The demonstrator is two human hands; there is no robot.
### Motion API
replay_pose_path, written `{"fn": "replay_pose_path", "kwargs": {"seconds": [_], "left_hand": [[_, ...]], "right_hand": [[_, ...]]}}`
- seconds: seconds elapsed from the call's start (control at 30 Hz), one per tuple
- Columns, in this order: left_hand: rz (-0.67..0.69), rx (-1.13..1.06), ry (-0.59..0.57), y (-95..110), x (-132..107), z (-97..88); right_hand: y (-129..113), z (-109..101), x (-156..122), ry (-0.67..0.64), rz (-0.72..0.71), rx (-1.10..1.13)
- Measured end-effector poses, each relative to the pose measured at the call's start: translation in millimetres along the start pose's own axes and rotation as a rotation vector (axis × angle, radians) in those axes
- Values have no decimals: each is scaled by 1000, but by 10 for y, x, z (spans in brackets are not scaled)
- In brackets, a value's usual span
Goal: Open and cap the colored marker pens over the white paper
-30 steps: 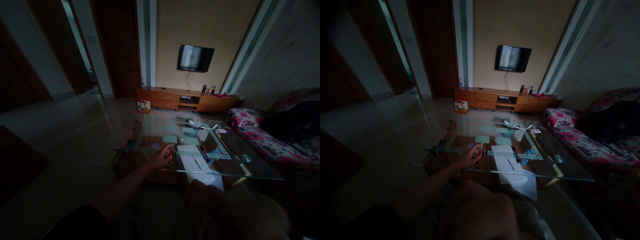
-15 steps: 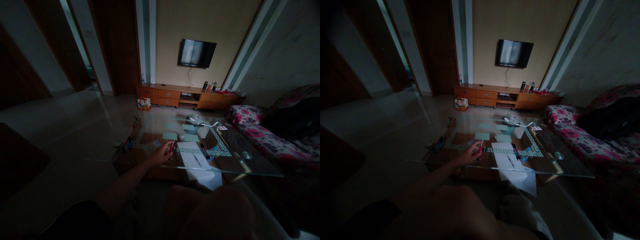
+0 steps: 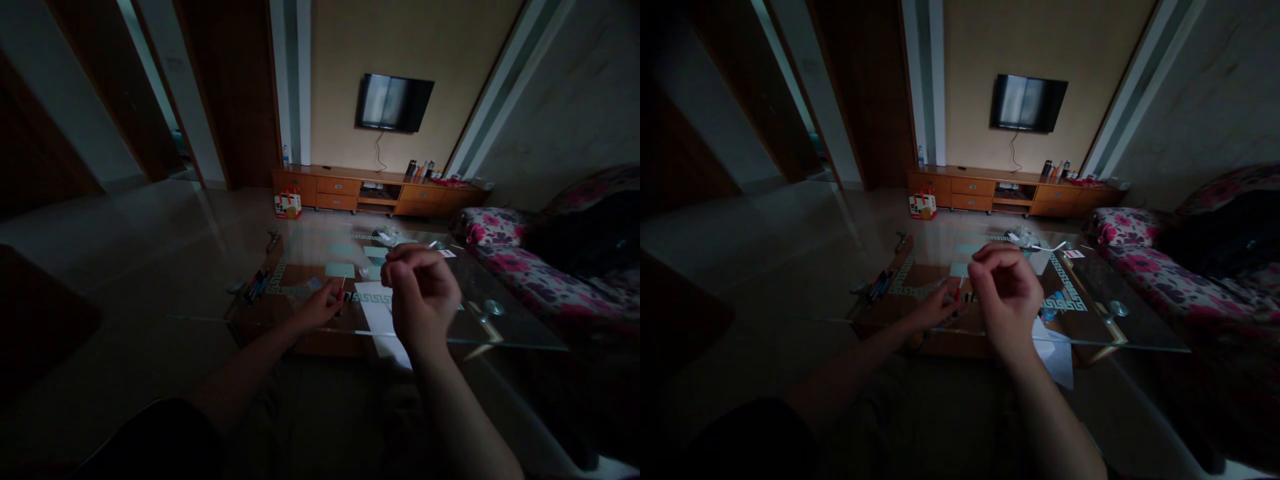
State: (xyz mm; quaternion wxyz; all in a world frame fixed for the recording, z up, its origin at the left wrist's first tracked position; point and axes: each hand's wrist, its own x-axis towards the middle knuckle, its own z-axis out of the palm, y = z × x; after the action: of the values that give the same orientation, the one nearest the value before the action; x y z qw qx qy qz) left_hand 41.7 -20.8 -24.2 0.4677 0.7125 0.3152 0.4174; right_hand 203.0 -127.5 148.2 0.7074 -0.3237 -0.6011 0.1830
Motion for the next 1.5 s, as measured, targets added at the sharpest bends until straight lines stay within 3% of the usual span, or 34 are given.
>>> {"fn": "replay_pose_path", "kwargs": {"seconds": [0.03,0.1,0.23,0.33,0.5,0.8,1.07,1.5], "left_hand": [[-38,-15,-16,-1,-5,-6],[-108,-39,-41,-5,-14,-16],[-138,-41,-50,-14,-24,-31],[-135,-50,-37,-23,-33,-38],[-139,-48,-17,-42,-49,-77],[-124,12,-8,-62,-49,-142],[-118,-10,-23,-83,-33,-114],[-144,-20,-1,-81,-51,-108]], "right_hand": [[248,-15,67,75,43,-31],[802,-103,140,88,198,-139],[1730,-358,40,-126,503,-460],[2021,-429,-89,-358,572,-700],[2088,-410,-136,-504,491,-896],[2279,-518,-336,-822,332,-919],[2322,-421,-420,-831,366,-920],[2381,-439,-435,-835,371,-922]]}}
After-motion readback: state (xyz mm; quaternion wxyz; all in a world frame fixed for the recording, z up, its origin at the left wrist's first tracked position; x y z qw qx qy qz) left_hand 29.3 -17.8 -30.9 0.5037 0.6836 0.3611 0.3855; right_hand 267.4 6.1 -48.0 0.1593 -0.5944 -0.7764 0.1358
